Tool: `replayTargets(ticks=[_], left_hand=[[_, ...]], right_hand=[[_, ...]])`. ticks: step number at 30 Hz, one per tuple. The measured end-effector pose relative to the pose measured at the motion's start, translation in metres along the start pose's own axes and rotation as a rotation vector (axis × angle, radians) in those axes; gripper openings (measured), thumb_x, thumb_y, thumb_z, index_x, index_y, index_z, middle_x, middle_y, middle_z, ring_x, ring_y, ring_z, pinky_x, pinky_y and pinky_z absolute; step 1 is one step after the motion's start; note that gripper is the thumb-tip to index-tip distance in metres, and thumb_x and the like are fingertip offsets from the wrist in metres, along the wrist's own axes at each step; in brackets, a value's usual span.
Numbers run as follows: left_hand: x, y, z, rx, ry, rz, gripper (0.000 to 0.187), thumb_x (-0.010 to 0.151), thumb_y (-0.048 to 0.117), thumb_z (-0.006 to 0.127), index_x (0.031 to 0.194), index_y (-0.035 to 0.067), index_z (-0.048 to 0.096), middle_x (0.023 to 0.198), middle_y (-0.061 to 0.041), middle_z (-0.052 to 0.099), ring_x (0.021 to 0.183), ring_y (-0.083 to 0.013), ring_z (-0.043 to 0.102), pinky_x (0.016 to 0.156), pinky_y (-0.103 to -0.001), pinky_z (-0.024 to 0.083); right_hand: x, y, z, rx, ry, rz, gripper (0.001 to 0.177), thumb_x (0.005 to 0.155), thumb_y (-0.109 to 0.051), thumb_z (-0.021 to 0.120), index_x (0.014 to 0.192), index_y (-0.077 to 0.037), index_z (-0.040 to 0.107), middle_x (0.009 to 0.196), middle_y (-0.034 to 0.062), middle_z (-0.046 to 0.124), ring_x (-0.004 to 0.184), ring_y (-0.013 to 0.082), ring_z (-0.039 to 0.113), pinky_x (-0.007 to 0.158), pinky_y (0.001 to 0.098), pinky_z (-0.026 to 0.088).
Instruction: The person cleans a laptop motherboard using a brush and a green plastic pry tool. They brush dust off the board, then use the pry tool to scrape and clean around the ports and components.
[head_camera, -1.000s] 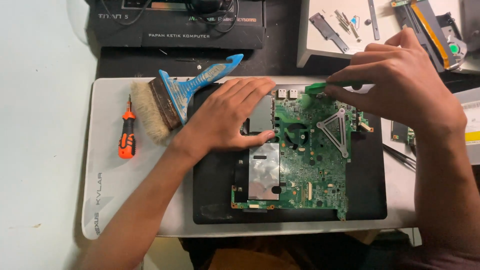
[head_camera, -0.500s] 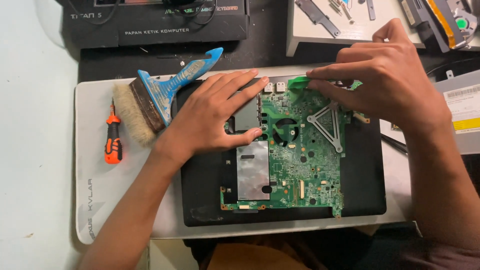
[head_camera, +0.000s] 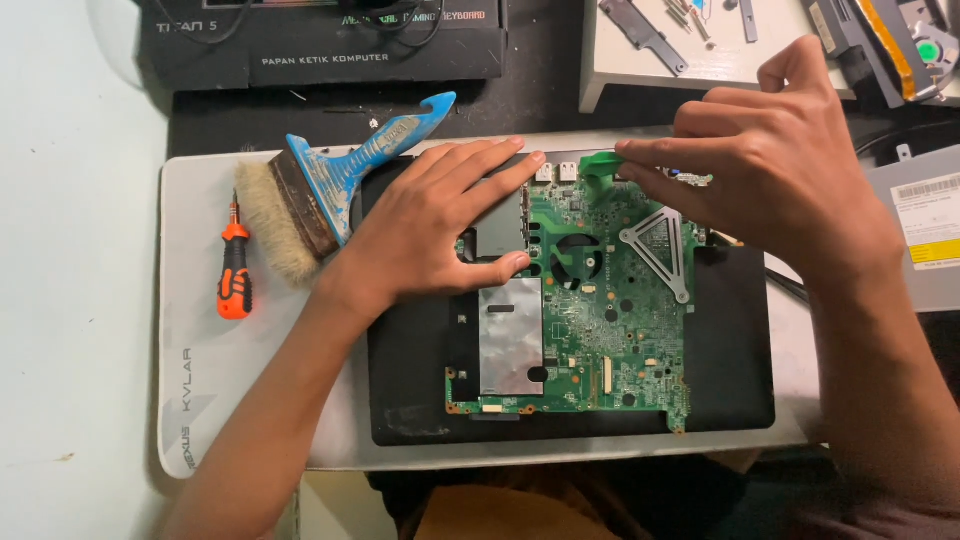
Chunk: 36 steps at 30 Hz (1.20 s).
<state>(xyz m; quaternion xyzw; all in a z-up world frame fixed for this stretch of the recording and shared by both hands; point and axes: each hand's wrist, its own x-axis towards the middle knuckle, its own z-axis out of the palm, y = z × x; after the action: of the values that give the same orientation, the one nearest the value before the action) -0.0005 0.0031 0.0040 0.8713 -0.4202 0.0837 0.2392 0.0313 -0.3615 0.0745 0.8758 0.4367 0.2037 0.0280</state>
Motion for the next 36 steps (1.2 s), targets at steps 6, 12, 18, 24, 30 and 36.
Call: replayTargets(ticks=[6, 12, 18, 24, 30, 36], left_hand=[[0.000, 0.002, -0.001, 0.006, 0.003, -0.006, 0.086, 0.114, 0.058, 0.078, 0.180, 0.013, 0.048, 0.178, -0.020, 0.062, 0.165, -0.0383, 0.059, 0.138, -0.059, 0.044], [-0.001, 0.000, 0.002, 0.021, 0.014, 0.002, 0.087, 0.113, 0.060, 0.077, 0.181, 0.013, 0.048, 0.178, -0.021, 0.062, 0.166, -0.0381, 0.059, 0.138, -0.058, 0.045], [-0.001, -0.002, 0.004, 0.017, 0.023, 0.007, 0.087, 0.113, 0.058, 0.079, 0.181, 0.013, 0.048, 0.179, -0.020, 0.062, 0.166, -0.0380, 0.059, 0.137, -0.058, 0.046], [0.001, -0.002, 0.004, 0.001, 0.039, 0.010, 0.085, 0.111, 0.056, 0.081, 0.179, 0.013, 0.052, 0.176, -0.019, 0.064, 0.162, -0.0392, 0.062, 0.134, -0.059, 0.047], [0.001, 0.001, 0.002, -0.007, 0.027, -0.017, 0.085, 0.112, 0.058, 0.081, 0.179, 0.015, 0.053, 0.177, -0.018, 0.063, 0.161, -0.0401, 0.062, 0.135, -0.059, 0.046], [0.000, 0.000, 0.005, 0.004, 0.043, -0.006, 0.084, 0.112, 0.058, 0.080, 0.179, 0.014, 0.053, 0.176, -0.019, 0.064, 0.161, -0.0408, 0.062, 0.135, -0.060, 0.046]], right_hand=[[-0.002, 0.003, 0.004, 0.013, -0.012, 0.014, 0.003, 0.128, -0.043, 0.097, 0.131, -0.043, 0.098, 0.084, -0.0122, 0.068, 0.080, 0.0177, 0.070, 0.105, 0.0475, 0.039], [-0.001, 0.003, 0.001, 0.052, -0.062, 0.041, 0.006, 0.125, -0.042, 0.097, 0.131, -0.040, 0.098, 0.089, -0.0118, 0.078, 0.078, 0.0156, 0.068, 0.106, 0.0496, 0.039], [-0.003, 0.000, -0.001, -0.045, -0.075, 0.024, 0.009, 0.123, -0.052, 0.097, 0.130, -0.046, 0.096, 0.091, -0.0133, 0.078, 0.081, 0.0152, 0.070, 0.108, 0.0481, 0.039], [0.005, -0.007, -0.002, -0.047, 0.047, -0.015, 0.016, 0.134, -0.042, 0.099, 0.119, -0.046, 0.095, 0.080, -0.0120, 0.065, 0.076, 0.0186, 0.067, 0.101, 0.0463, 0.037], [-0.001, 0.005, 0.001, -0.017, -0.019, -0.014, 0.010, 0.127, -0.048, 0.095, 0.132, -0.039, 0.098, 0.086, -0.0109, 0.072, 0.078, 0.0183, 0.068, 0.107, 0.0476, 0.039], [-0.001, 0.003, -0.004, 0.004, -0.030, 0.025, 0.008, 0.127, -0.047, 0.096, 0.131, -0.040, 0.100, 0.084, -0.0116, 0.073, 0.078, 0.0176, 0.070, 0.109, 0.0483, 0.038]])
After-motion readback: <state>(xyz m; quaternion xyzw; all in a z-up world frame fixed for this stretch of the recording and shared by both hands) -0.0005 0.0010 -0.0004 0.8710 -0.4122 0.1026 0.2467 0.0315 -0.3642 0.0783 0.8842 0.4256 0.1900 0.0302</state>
